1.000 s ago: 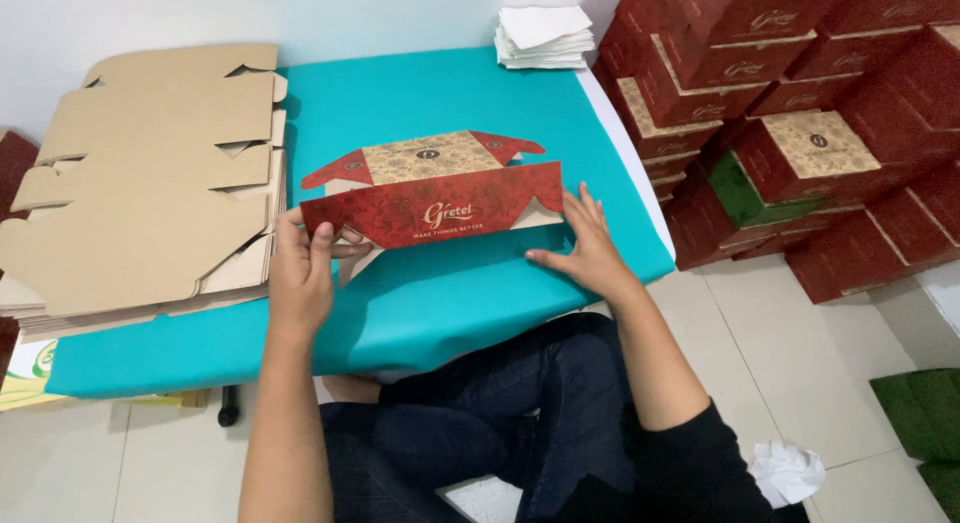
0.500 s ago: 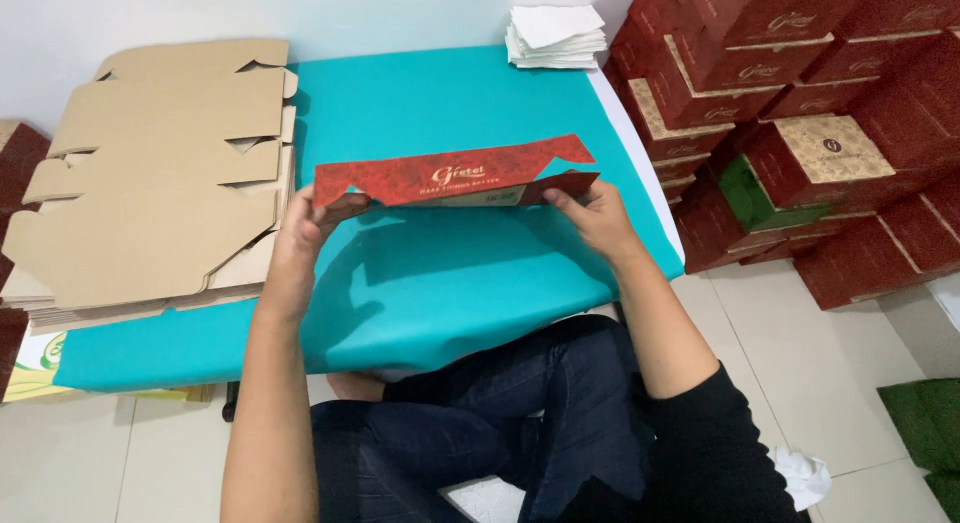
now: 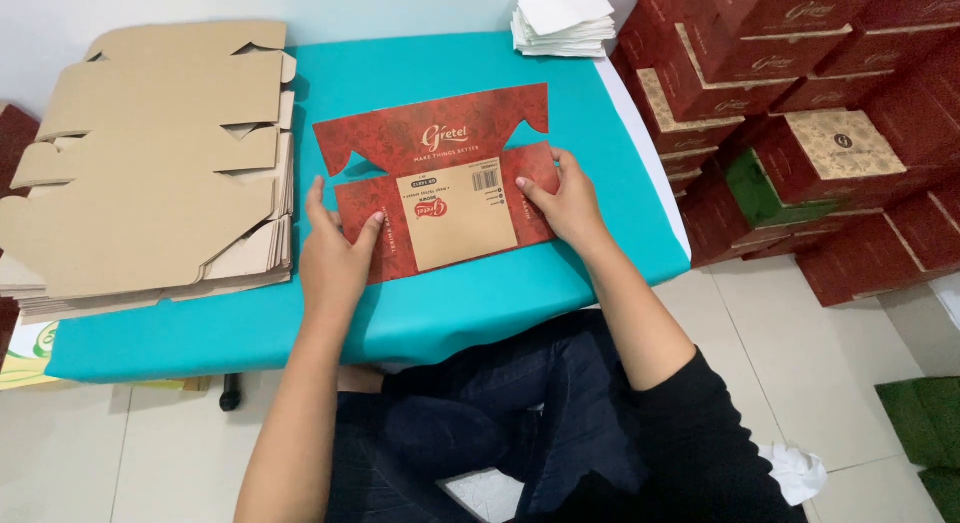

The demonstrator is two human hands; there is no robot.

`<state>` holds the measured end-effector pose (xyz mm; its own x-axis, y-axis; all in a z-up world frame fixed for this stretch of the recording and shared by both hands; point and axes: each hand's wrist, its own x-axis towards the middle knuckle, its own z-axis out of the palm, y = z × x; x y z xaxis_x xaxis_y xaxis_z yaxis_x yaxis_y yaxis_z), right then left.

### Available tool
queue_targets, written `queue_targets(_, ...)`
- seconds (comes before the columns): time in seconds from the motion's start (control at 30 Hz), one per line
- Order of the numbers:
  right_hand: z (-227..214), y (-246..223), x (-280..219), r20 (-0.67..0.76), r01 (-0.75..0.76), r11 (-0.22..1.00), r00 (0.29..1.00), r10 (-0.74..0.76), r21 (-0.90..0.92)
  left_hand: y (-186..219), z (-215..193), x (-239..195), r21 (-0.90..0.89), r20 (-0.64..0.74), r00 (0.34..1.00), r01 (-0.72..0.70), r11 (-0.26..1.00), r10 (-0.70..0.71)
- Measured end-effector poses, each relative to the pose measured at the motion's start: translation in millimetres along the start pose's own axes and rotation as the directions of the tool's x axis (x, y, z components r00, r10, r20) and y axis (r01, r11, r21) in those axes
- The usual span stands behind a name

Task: The person assembles a cardboard box by folding a flat die-cut piece and inserting a decorative insert into the flaps. They then place a white paper inside the box and close the lid.

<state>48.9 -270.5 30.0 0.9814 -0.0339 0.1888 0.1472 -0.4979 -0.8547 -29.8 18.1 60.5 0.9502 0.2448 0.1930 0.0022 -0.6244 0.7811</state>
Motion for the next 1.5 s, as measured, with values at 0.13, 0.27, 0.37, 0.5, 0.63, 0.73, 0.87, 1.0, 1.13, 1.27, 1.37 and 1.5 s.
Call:
queue_targets(0.13,-3,-31,-16,-0.062,0.008,0.992,0.998,-0.016,-0.127,-7,21,-11,0.329,-0.235,0.917,-0.236,0.914,0.321)
queue_targets(0.27,-6,-49,-37,-0.05,0.028,0.992,0.998,-0.035,-0.119,-4,40,-40,0.423,0.034,0.766,-0.593,0.685,0.642)
queue_targets(0.37,-14,-49,-51,-0.008,0.016,0.999,1.0,-0.016,-0.047,-10,51,-60,0.372,0.243,0.764,-0.642,0.67,0.598)
queue_targets(0.5,-25,-17,-60,0.09,-0.065,0.988,0.993,0.078,-0.141,-16,54,-81,0.357,0.368,0.778,-0.624,0.695,0.51)
queue_targets(0.63,-15,-44,-65,0.079,-0.077,0.957,0.992,0.102,-0.278,-23,59,-68,0.382,0.382,0.782,-0.62,0.686,0.494)
queue_targets(0.73,-3,-43,-48,0.076,-0.038,0.89,0.994,0.081,-0.455,-33,66,-41,0.384,0.353,0.8,-0.597,0.704,0.485)
queue_targets(0.87,14,-13,-26,0.038,0.209,0.649,0.963,-0.267,-0.731,-39,73,-16,0.372,0.421,0.812,-0.562,0.739,0.405)
queue_targets(1.0,51,-30,-69,0.427,0.605,0.557,0.796,-0.428,-0.57,-33,73,-18,0.429,0.436,0.829,-0.533,0.729,0.35)
queue_targets(1.13,59,-34,-105,0.585,0.611,0.62,0.759,-0.285,-0.491,-22,64,-23,0.454,0.456,0.835,-0.517,0.726,0.309)
queue_targets(1.27,22,-25,-104,0.579,0.554,0.617,0.793,-0.189,-0.559,-25,55,-26,0.466,0.465,0.856,-0.453,0.76,0.225)
queue_targets(1.37,3,-20,-105,0.554,0.503,0.619,0.823,-0.128,-0.604,-27,52,-33,0.495,0.415,0.887,-0.409,0.767,0.205)
queue_targets(1.5,0,-15,-98,0.566,0.47,0.646,0.821,-0.072,-0.601,-22,48,-38,0.496,0.358,0.909,-0.379,0.781,0.214)
